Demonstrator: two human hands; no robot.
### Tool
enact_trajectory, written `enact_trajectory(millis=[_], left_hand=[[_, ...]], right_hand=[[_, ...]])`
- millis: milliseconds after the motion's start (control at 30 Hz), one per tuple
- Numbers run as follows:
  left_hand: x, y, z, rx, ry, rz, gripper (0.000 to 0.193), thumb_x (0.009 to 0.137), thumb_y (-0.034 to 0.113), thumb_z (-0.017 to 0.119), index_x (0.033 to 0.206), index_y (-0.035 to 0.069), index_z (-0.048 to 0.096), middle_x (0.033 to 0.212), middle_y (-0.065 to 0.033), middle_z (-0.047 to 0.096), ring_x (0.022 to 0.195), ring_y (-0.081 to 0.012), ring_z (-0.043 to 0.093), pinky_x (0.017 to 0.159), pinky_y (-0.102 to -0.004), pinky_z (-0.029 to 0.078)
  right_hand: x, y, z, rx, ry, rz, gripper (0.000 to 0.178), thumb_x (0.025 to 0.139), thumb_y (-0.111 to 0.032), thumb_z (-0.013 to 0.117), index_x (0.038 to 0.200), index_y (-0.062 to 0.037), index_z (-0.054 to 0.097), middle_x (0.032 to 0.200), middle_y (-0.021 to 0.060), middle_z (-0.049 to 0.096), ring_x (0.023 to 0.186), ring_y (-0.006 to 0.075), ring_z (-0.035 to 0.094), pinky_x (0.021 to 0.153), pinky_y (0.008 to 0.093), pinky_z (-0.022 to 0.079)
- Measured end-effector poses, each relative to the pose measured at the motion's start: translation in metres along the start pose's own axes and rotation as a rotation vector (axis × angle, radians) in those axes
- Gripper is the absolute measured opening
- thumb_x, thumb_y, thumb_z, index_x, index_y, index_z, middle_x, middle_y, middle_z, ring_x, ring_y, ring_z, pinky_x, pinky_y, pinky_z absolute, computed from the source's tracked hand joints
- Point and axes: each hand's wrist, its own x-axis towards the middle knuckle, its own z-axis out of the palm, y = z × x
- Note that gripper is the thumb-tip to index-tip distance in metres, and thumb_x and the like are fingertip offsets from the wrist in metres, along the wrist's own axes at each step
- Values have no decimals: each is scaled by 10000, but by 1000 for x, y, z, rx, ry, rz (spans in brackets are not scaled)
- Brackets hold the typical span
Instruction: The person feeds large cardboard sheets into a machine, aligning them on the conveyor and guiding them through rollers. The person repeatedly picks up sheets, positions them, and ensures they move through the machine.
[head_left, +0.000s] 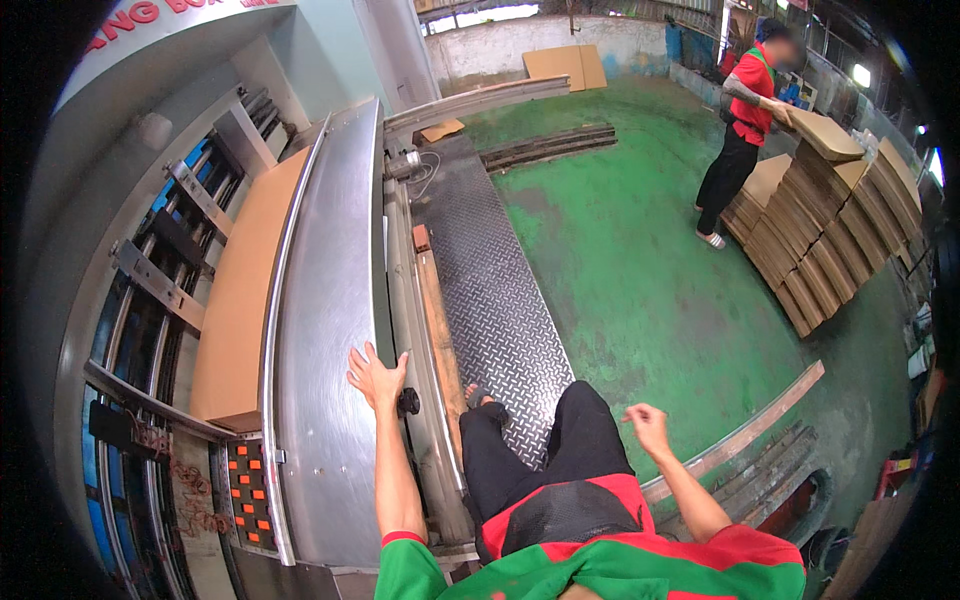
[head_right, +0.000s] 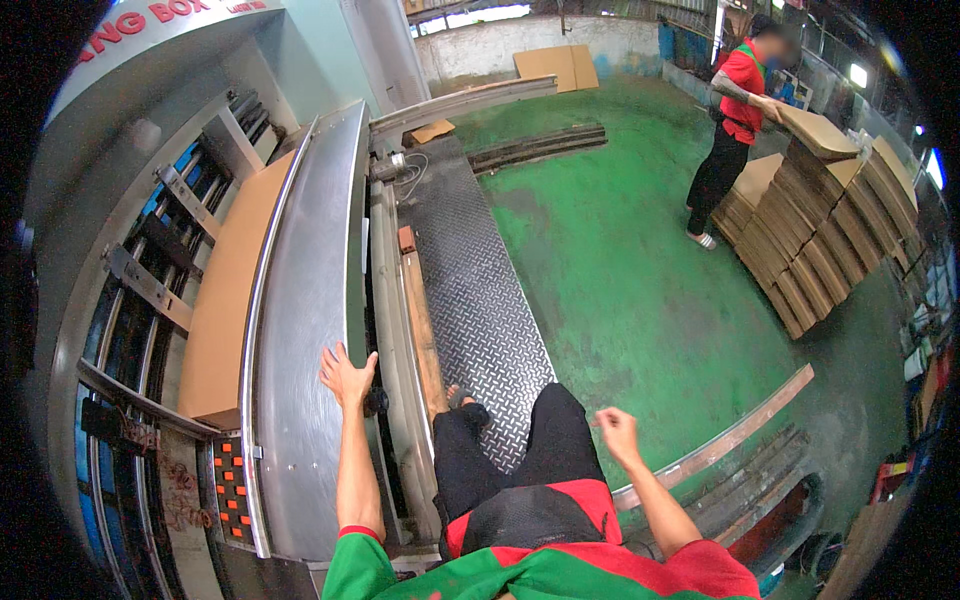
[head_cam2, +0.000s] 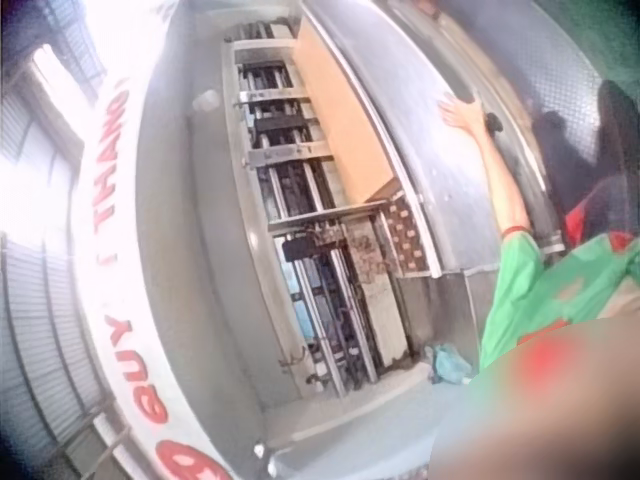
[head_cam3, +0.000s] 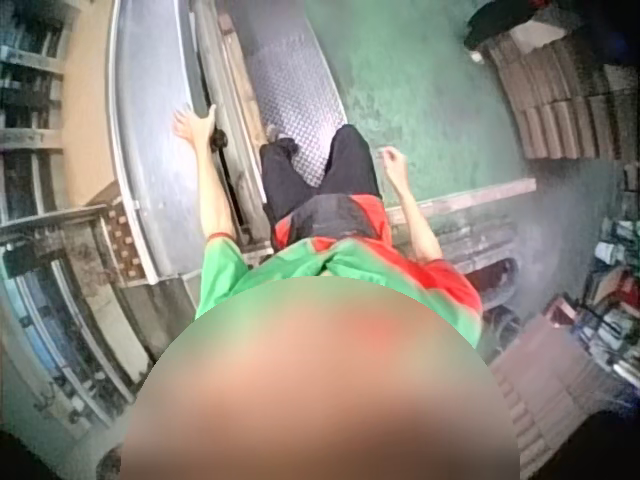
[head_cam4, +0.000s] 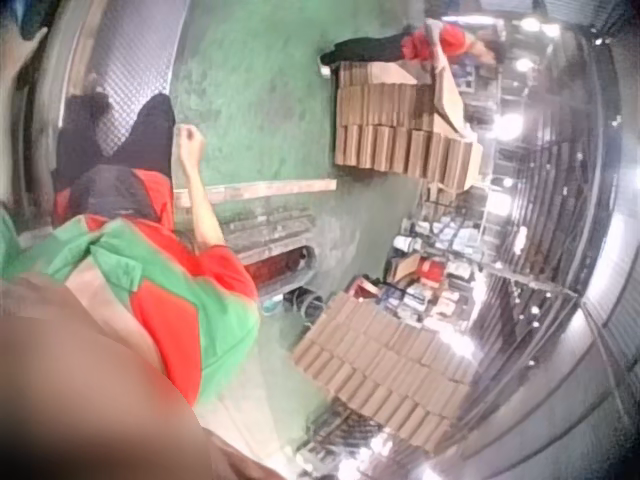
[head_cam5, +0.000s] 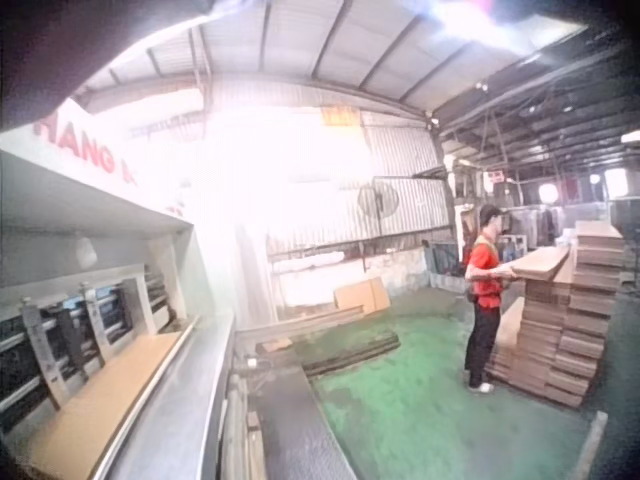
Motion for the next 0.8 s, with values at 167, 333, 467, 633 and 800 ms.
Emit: enact_trajectory(millis=[167,333,467,633,800], left_hand=[[0,-1,0,-23,-24,-16,905,757,559,706,1439,45,405,1496,-250,314,1428,-364,237,1134,-579,187],[-16,3,21,-121,185,119,687,808,453,681,1322,27,520,1448,-257,379,1374,-378,325,1133,-575,209],[-81,26,43,-97,176,377,463,801,379,668,1074,5,675,1258,-194,573,1269,-368,454,1145,-606,153],[-121,39,20,34,-106,310,420,782,358,665,953,-22,717,1074,-156,669,1247,-331,490,1159,-642,30],[-116,44,17,-190,59,403,373,784,277,690,986,-36,667,1155,-211,609,1272,-356,456,1146,-623,145]], right_hand=[[-18,60,-72,-563,322,-90,262,906,-262,600,877,-23,703,852,186,708,833,344,674,763,442,498],[-60,110,-82,-859,344,-115,332,913,-329,569,849,-32,702,871,210,698,841,375,654,862,475,434],[-68,119,-75,-926,277,21,412,918,-411,531,850,-48,714,839,207,699,818,369,658,889,470,416],[-68,113,-77,-967,243,146,430,908,-439,523,841,-69,731,778,193,696,788,357,666,920,465,401],[-66,105,-74,-938,219,198,409,896,-428,543,793,-82,736,759,182,696,793,352,671,945,478,391]])
